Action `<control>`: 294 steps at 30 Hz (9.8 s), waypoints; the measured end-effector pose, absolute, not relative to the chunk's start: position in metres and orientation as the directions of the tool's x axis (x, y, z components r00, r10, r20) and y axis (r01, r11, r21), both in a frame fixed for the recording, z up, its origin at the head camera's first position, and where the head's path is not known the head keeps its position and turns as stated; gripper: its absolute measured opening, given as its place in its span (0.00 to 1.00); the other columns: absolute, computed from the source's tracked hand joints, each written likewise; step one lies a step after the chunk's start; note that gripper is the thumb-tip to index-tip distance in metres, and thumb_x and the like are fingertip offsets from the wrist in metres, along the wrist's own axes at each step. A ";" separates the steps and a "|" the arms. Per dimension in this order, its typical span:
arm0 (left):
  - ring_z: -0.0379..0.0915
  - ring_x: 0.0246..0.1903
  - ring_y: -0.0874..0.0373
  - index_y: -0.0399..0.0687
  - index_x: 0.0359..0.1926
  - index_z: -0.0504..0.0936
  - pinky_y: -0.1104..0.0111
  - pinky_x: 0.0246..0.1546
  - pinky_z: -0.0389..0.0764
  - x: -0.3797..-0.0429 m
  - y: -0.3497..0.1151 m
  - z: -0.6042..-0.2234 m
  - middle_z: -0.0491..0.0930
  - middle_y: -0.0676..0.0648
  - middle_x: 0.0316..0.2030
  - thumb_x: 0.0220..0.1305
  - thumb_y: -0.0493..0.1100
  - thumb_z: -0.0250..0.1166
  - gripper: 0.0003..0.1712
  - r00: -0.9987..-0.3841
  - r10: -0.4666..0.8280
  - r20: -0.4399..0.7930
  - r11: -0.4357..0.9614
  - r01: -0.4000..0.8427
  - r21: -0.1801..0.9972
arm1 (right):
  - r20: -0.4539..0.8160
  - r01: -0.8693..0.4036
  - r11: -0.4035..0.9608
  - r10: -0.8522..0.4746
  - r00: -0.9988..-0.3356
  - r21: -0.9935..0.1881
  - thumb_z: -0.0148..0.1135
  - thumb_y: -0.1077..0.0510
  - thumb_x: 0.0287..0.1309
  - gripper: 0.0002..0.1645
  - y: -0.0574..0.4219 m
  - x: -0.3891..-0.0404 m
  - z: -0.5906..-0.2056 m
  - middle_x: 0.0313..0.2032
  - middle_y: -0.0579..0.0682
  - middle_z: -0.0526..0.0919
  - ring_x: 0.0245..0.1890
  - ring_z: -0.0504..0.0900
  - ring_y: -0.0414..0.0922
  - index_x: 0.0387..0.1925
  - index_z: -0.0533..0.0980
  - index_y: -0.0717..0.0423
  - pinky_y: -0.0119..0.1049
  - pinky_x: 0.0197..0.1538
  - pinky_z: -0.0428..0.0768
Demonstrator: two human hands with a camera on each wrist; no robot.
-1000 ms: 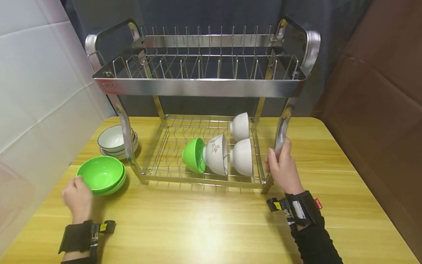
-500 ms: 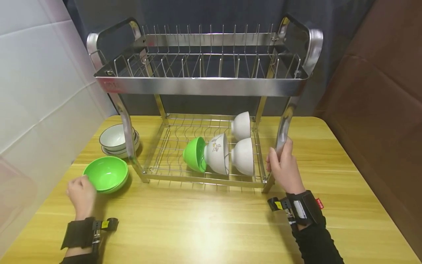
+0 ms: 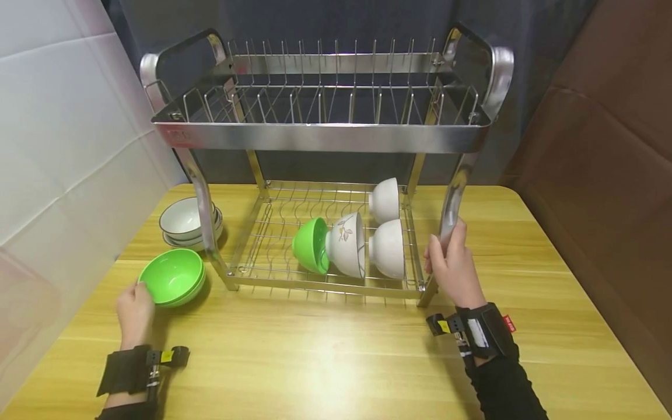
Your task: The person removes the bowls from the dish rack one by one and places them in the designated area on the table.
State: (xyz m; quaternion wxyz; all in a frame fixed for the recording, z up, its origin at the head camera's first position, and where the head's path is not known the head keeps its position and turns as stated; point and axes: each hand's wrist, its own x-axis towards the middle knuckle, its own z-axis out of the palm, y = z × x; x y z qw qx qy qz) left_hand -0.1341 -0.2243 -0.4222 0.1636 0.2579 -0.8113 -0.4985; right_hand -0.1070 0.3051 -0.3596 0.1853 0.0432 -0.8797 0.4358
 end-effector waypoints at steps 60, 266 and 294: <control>0.76 0.46 0.41 0.43 0.73 0.74 0.59 0.38 0.81 -0.184 0.002 -0.371 0.73 0.30 0.62 0.71 0.57 0.67 0.37 -0.991 0.127 0.053 0.583 0.118 0.804 | 0.368 -0.239 0.609 0.093 -0.925 -0.756 0.44 0.63 0.81 0.32 0.304 -0.106 -0.360 0.28 0.44 0.76 0.21 0.76 0.34 0.77 0.48 0.66 0.29 0.27 0.81; 0.58 0.20 0.56 0.33 0.44 0.69 0.67 0.27 0.58 -0.207 -0.093 -0.330 0.69 0.43 0.24 0.79 0.33 0.52 0.05 -0.818 -0.293 0.494 0.538 0.286 0.793 | 0.332 -0.272 0.628 -0.022 -0.943 -0.729 0.65 0.65 0.68 0.40 0.206 -0.125 -0.358 0.65 0.75 0.65 0.58 0.74 0.69 0.73 0.57 0.74 0.65 0.65 0.77; 0.64 0.22 0.45 0.31 0.45 0.70 0.63 0.28 0.60 -0.208 -0.091 -0.330 0.73 0.37 0.24 0.79 0.34 0.53 0.06 -0.789 -0.318 0.526 0.554 0.296 0.778 | 0.094 -0.062 0.453 0.050 -0.994 -0.890 0.53 0.63 0.79 0.23 0.179 -0.128 -0.372 0.60 0.74 0.80 0.58 0.81 0.63 0.67 0.70 0.74 0.52 0.60 0.80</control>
